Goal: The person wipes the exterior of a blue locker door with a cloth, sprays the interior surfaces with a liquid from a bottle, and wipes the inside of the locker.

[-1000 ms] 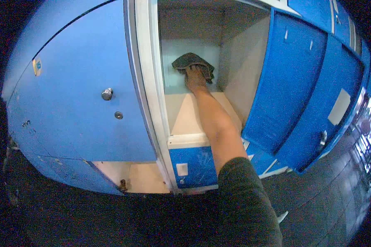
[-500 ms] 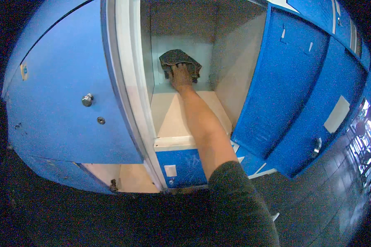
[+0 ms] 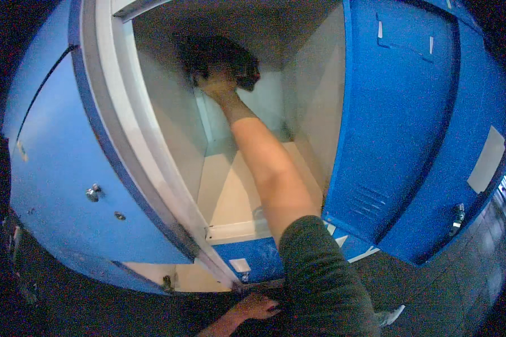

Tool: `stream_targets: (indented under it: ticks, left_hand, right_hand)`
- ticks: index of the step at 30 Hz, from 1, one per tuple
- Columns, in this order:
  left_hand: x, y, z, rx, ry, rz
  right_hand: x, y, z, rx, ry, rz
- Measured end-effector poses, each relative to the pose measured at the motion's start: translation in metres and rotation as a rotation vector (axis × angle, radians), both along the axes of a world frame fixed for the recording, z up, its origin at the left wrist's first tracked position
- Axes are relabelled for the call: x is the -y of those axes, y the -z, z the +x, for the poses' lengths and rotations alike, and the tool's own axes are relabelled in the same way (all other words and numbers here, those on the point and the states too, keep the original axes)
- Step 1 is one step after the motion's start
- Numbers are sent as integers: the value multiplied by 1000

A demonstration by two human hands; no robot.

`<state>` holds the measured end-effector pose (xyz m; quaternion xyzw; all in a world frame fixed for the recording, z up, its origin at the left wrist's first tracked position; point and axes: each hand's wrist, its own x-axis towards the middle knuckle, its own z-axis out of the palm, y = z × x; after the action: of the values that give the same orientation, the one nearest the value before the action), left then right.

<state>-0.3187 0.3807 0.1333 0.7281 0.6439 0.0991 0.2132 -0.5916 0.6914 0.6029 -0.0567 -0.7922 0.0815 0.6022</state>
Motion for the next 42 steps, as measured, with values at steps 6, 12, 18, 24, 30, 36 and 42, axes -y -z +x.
stream_targets:
  ticks: [6, 12, 18, 24, 30, 36, 42]
  left_hand:
    - [-25, 29, -5, 268, -81, -179]
    - [-11, 63, -5, 257, -120, -96]
    - [-35, 121, 11, 192, -127, -25]
    - [-79, 113, -9, 229, 16, -275]
    - [-85, 64, -16, 149, 120, -269]
    - [-85, 72, -15, 152, 93, -252]
    - [-87, 71, -13, -53, 159, -169]
  right_hand:
    - [-23, -16, -12, 68, -86, 41]
    - [-13, -32, 5, 304, 97, 86]
    - [-12, -27, -7, -136, 40, 381]
    - [-26, -23, 20, 170, 119, 258]
    - [-41, -21, 45, -79, 47, 22]
    - [-43, -22, 30, -35, 141, -198]
    - [-35, -5, -10, 336, 187, 215]
